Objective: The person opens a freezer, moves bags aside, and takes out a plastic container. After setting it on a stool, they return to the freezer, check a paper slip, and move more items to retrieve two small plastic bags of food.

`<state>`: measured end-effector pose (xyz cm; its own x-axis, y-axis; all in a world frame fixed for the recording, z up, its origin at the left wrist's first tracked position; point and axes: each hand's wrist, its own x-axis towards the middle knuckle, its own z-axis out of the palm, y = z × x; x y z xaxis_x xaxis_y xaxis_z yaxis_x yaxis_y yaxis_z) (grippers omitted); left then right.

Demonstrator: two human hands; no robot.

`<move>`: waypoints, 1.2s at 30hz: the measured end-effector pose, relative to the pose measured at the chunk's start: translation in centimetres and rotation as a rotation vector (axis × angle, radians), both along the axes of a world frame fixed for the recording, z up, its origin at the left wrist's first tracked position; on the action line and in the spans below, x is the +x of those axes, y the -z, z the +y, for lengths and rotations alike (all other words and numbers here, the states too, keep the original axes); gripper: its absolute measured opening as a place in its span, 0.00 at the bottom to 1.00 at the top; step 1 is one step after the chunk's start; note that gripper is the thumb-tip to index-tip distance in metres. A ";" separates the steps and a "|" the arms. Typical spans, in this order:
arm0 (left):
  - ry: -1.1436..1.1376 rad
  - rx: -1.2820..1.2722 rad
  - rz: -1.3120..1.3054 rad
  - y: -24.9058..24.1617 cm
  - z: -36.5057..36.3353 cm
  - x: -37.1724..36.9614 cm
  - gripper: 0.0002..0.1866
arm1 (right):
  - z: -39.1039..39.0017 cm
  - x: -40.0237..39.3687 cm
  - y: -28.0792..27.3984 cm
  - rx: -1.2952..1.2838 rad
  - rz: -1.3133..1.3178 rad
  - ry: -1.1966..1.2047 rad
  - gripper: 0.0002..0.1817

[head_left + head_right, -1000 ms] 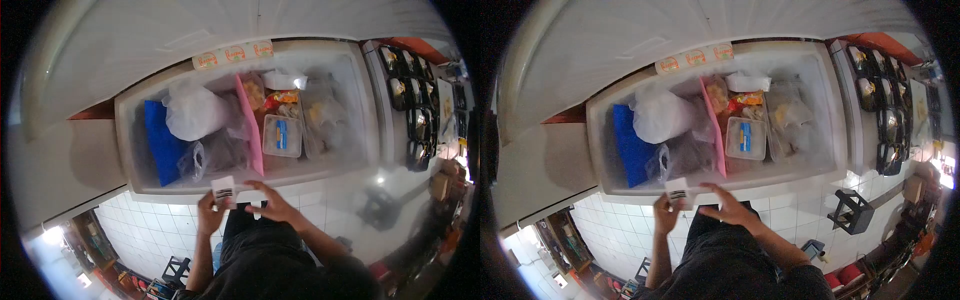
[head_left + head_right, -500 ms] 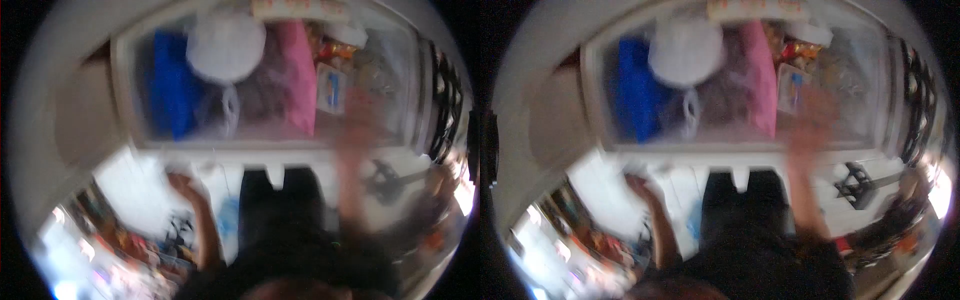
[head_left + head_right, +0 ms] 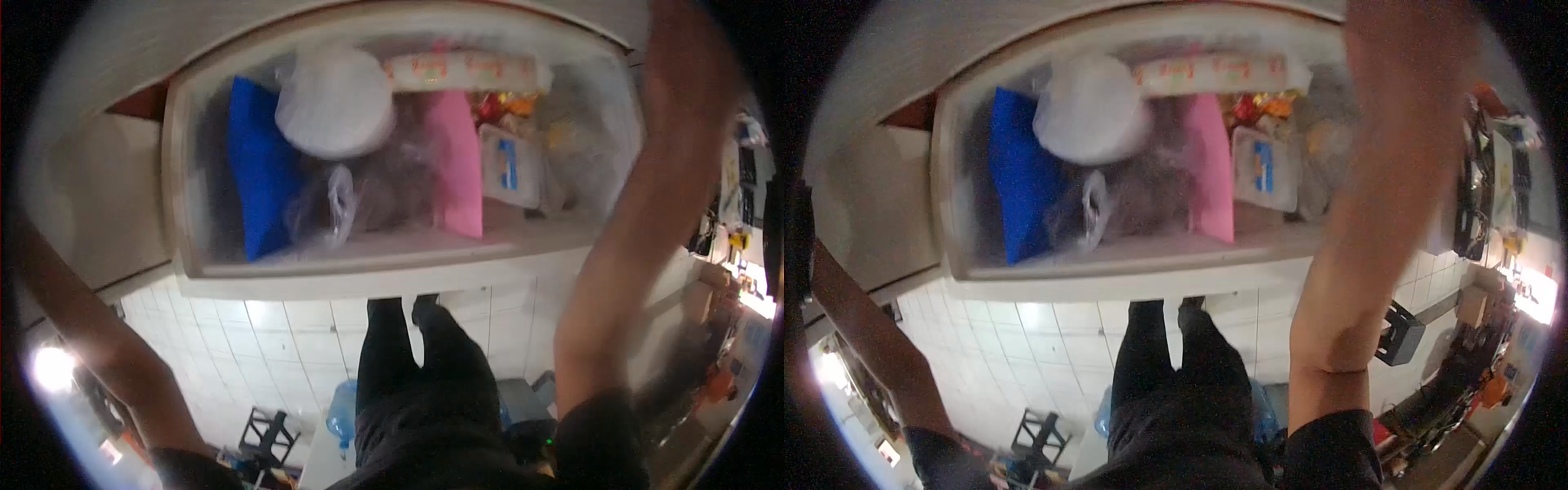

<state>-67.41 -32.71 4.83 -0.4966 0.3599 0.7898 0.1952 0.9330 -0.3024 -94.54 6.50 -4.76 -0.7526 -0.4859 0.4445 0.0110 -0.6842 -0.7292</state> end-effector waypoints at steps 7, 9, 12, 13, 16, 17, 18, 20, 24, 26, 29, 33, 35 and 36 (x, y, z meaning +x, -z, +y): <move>0.005 0.077 0.061 -3.4 -1.3 -5.6 0.23 | -2.7 -12.1 23.8 1.554 0.456 0.478 0.53; -0.279 0.063 0.044 -4.8 -0.5 -7.2 0.19 | 0.0 -14.8 34.4 1.720 0.461 0.594 0.53; -0.323 0.115 -0.041 -6.9 -1.2 -9.6 0.15 | 1.7 -14.5 38.6 1.123 0.058 0.036 0.38; -0.325 0.109 -0.029 -7.1 -1.4 -10.4 0.15 | 1.4 -13.9 38.2 1.235 -0.072 0.013 0.36; -0.185 0.311 -0.040 -8.0 -2.7 -12.4 0.15 | 0.6 -10.7 36.8 1.372 -0.248 -0.097 0.34; -0.146 0.261 -0.038 -8.7 -4.2 -13.2 0.15 | 0.3 -9.6 36.1 1.297 -0.148 -0.145 0.37; -0.110 0.215 -0.040 -9.1 -5.5 -13.8 0.15 | 0.0 -8.6 36.6 1.297 -0.143 -0.151 0.37; -0.161 0.196 -0.063 -9.8 -6.3 -14.4 0.15 | 0.4 -6.4 38.7 1.466 0.174 -0.130 0.39; -0.205 0.200 -0.114 -8.6 -7.0 -16.6 0.16 | -1.7 0.3 40.4 1.795 0.748 0.205 0.45; -0.195 0.192 -0.115 -8.7 -7.0 -16.9 0.16 | -3.8 0.3 40.6 1.815 0.878 0.510 0.50; -0.207 0.179 -0.139 -8.6 -6.8 -17.3 0.16 | -7.0 0.5 41.6 1.636 0.799 0.233 0.52; -0.214 0.174 -0.156 -8.6 -6.8 -17.7 0.16 | -9.1 4.4 52.8 1.625 0.578 0.243 0.50; -0.210 0.179 -0.142 -8.5 -7.0 -18.1 0.17 | -9.3 5.0 55.8 1.711 0.520 0.314 0.52; -0.207 0.186 -0.135 -8.3 -7.2 -18.1 0.17 | -9.3 4.8 56.9 1.752 0.495 0.357 0.53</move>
<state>-85.48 -39.89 13.16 -0.6489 0.0955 0.7549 0.0219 0.9940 -0.1069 -89.73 -2.82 -61.70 -0.8842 -0.4441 -0.1445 -0.3550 0.8402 -0.4100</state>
